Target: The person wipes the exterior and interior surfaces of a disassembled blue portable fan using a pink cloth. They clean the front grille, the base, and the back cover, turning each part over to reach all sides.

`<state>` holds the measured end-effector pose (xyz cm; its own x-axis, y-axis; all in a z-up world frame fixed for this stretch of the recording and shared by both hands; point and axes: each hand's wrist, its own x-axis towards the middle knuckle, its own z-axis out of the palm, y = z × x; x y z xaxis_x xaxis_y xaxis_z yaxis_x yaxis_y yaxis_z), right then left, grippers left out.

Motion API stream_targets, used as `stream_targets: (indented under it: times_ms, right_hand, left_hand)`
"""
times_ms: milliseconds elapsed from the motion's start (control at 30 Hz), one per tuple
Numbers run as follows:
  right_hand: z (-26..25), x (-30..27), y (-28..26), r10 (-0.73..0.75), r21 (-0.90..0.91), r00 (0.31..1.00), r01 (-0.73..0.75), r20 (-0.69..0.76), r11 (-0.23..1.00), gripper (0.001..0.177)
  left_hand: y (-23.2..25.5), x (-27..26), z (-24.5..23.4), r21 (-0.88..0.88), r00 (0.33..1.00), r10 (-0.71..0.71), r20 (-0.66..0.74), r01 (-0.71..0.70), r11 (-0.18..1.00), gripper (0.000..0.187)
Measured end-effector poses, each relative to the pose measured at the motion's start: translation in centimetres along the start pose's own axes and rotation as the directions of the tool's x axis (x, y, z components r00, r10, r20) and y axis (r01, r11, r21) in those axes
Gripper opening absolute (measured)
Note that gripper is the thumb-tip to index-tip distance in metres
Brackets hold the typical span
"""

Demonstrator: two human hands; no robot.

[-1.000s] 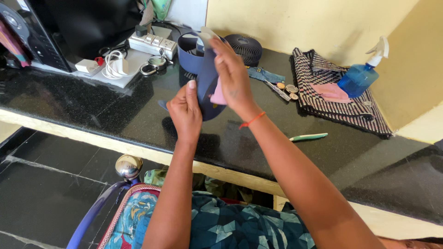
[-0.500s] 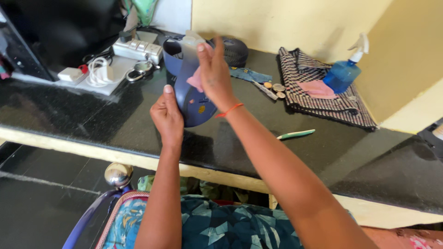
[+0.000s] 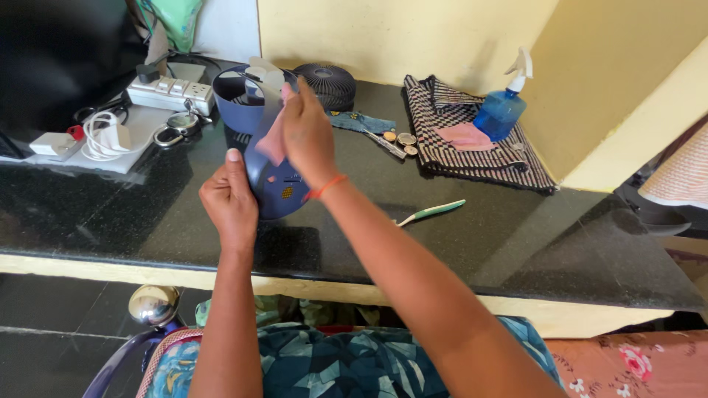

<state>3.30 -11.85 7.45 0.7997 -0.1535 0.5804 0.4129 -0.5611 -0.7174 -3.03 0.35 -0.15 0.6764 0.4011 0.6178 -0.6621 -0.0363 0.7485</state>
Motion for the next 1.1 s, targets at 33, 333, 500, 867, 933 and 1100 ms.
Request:
stream_targets:
  times_ms: [33, 333, 500, 867, 933, 1100]
  right_hand:
    - [0.3, -1.9, -0.8, -0.131, -0.019, 0.987, 0.13, -0.094, 0.991, 0.03]
    - [1.5, -1.8, 1.7, -0.28, -0.061, 0.952, 0.274, -0.12, 0.96, 0.038]
    - [0.0, 5.3, 7.7, 0.126, 0.361, 0.944, -0.236, 0.304, 0.902, 0.063]
    - [0.1, -7.0, -1.1, -0.289, -0.11, 0.955, 0.281, -0.061, 0.953, 0.039]
    - [0.0, -8.2, -1.2, -0.514, -0.168, 0.857, 0.502, -0.036, 0.848, 0.06]
    - [0.4, -5.8, -1.3, -0.542, -0.474, 0.839, 0.498, 0.051, 0.727, 0.065]
  left_hand:
    - [0.0, 0.0, 0.3, -0.023, 1.0, -0.013, -0.025, 0.012, 1.0, 0.055]
    - [-0.4, -0.5, -0.3, 0.029, 0.999, -0.03, 0.019, 0.029, 0.999, 0.055]
    - [-2.5, -0.5, 0.1, -0.124, 0.997, -0.025, 0.077, 0.034, 0.992, 0.048]
    - [-0.6, -0.9, 2.0, 0.175, 0.975, -0.114, -0.188, 0.148, 0.973, 0.053]
    - [0.1, -0.6, 1.3, 0.175, 0.981, -0.051, -0.189, 0.085, 0.981, 0.052]
    - [0.6, -0.3, 1.1, 0.296, 0.998, 0.031, -0.051, -0.015, 0.955, 0.052]
